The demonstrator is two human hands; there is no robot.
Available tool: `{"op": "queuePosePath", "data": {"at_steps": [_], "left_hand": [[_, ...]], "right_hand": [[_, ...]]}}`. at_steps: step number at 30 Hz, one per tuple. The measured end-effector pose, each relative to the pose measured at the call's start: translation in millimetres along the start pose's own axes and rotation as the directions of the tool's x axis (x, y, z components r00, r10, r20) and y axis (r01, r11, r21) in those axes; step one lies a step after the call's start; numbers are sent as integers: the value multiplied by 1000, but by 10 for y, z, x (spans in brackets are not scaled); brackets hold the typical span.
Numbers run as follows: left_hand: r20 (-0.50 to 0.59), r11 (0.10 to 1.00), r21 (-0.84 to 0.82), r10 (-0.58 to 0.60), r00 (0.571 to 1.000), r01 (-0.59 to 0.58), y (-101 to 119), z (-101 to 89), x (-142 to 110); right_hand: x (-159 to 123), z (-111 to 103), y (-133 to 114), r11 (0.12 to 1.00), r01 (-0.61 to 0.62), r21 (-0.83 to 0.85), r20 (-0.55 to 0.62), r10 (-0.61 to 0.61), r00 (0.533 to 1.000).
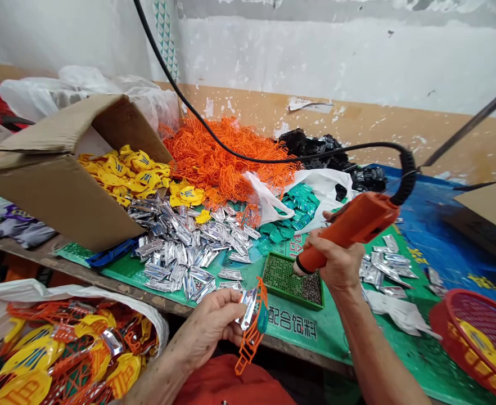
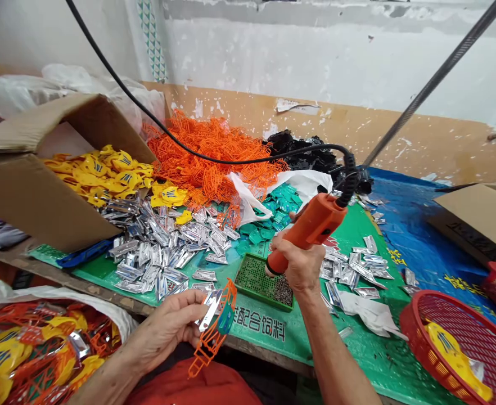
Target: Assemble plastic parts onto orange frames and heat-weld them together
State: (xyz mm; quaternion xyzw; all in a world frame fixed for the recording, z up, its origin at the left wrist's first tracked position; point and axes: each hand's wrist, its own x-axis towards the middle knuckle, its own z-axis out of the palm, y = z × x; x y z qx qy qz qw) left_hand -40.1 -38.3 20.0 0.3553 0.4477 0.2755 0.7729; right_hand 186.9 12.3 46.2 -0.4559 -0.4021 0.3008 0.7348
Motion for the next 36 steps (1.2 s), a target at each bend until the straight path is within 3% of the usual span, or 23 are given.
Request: {"op": "queuePosePath", "data": {"at_steps": [5,11,17,36], "left_hand": [[-72,988,153,21,997,-10,55,131,108],[-42,979,202,16,999,-7,48,209,210],[-23,961,270,65,998,-57,104,253,169],[-123,902,413,189,974,-123,40,218,169]], "right_hand": [[-28,56,-400,992,-11,128,58,3,998],[-317,213,-855,954,-123,275,279,43,959],[-543,351,-828,933,-201,297,356,87,930],[-579,468,-764,930,-224,291,371,106,923]]}}
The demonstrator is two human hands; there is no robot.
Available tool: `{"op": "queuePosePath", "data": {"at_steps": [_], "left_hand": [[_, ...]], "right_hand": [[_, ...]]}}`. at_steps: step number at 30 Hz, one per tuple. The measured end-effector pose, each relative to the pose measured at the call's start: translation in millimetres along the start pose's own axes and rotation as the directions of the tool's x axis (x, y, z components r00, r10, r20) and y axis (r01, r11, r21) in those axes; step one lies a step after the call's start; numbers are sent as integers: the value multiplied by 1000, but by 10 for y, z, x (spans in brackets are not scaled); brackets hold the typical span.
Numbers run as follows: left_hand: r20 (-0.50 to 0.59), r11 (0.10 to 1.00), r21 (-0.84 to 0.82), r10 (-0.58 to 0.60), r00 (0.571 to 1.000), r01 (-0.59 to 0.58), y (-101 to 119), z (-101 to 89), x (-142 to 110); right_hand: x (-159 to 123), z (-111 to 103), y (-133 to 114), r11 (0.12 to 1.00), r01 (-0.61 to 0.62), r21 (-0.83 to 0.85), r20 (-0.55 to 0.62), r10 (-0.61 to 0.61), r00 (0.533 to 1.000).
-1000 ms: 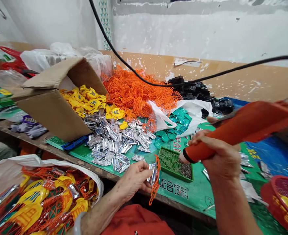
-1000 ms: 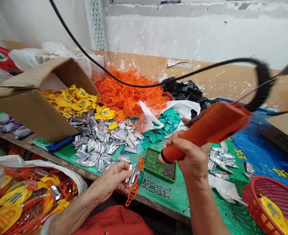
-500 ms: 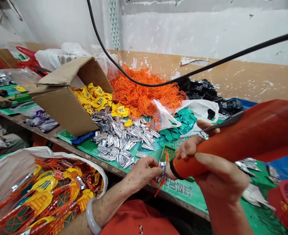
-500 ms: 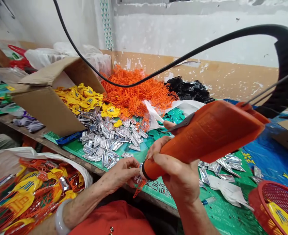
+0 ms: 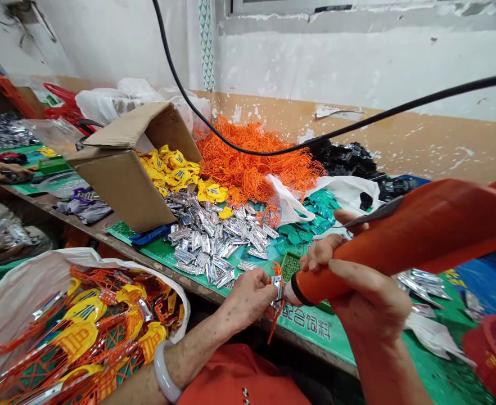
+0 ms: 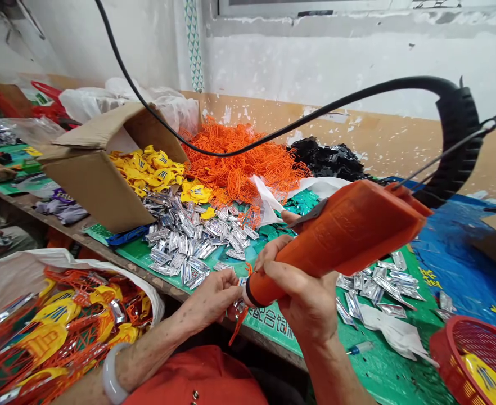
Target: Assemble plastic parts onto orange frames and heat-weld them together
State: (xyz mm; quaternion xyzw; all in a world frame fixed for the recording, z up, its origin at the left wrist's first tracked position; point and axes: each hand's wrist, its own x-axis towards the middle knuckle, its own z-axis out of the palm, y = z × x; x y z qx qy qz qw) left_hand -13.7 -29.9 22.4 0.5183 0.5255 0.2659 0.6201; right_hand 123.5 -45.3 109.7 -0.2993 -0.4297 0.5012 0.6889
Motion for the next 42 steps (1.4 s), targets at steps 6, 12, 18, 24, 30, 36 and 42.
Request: {"op": "queuePosePath", "data": {"at_steps": [6,12,18,24,30,36,42], "left_hand": [[-5,1000,-17,-13,1000,13,-34,24,-4],[2,998,-46,-43,999,43,-34,49,-14],[4,997,-54,-60,998,60,-65,48,12],[4,996,-64,-55,998,55,-103,49,33],[-8,996,-69,-53,999,53,-89,52,14],[-4,997,-78,-26,1000,25,-130,44,14],[-32,996,-84,-9,999,6,-162,38,35]], "right_hand": [[-11,2,-6,1000,-4,-10,-8,4,1000],[-11,-24,0,1000,11,-15,-13,-11,1000],[0,-15,12,1000,9,-30,-13,-10,1000],[-11,4,20,999,-11,-42,-5,11,1000],[-41,13,81,995,-27,-99,23,29,999],[-69,-24,156,979,-16,-204,51,27,998],[-68,8,176,976,-35,-216,87,55,995]]}}
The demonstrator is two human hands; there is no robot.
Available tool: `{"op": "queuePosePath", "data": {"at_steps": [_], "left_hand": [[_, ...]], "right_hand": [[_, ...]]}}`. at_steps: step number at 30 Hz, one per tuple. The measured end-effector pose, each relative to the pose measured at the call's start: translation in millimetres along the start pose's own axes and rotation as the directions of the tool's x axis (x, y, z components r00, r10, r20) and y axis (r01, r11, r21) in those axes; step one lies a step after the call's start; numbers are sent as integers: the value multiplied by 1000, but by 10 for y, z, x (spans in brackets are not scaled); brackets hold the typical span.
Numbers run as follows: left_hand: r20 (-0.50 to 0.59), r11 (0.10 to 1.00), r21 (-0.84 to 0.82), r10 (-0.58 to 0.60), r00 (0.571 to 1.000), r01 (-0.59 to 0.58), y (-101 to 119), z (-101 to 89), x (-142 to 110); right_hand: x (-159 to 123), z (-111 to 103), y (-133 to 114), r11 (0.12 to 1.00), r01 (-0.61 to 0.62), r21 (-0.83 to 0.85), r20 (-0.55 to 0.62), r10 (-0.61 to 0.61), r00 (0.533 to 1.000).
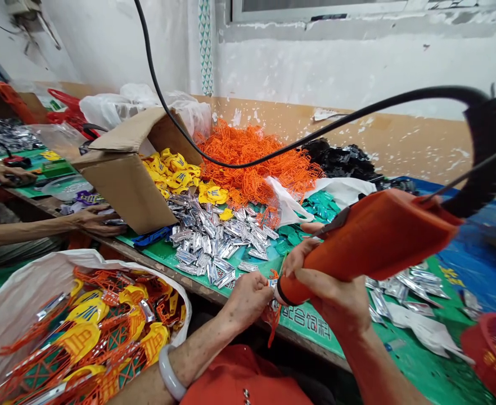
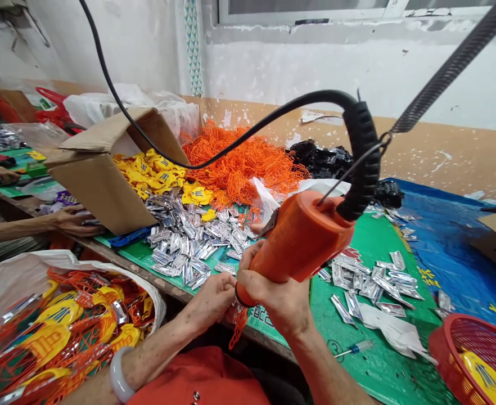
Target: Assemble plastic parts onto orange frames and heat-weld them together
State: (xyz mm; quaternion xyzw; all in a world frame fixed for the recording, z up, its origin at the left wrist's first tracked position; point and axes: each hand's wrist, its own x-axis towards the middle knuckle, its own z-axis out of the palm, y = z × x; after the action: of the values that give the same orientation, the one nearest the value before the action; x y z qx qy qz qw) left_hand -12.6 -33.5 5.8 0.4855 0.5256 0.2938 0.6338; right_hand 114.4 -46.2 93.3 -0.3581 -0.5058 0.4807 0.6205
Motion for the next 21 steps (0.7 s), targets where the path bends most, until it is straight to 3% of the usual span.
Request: {"op": "queuePosePath", "data": {"at_steps": [7,17,21], "left_hand": [[-1,999,-36,1,1000,-1,56,-17,-40],[-7,996,-85,-17,1000,16,87,-36,-45],[-18,997,-65,-35,999,33,81,-11,-59]], "right_hand": [[-2,3,41,1000,3,-21,55,-2,999],[20,32,76,999,19,-33,21,-18,1000],[-9,22,168,999,-1,36,-46,3,999]]}}
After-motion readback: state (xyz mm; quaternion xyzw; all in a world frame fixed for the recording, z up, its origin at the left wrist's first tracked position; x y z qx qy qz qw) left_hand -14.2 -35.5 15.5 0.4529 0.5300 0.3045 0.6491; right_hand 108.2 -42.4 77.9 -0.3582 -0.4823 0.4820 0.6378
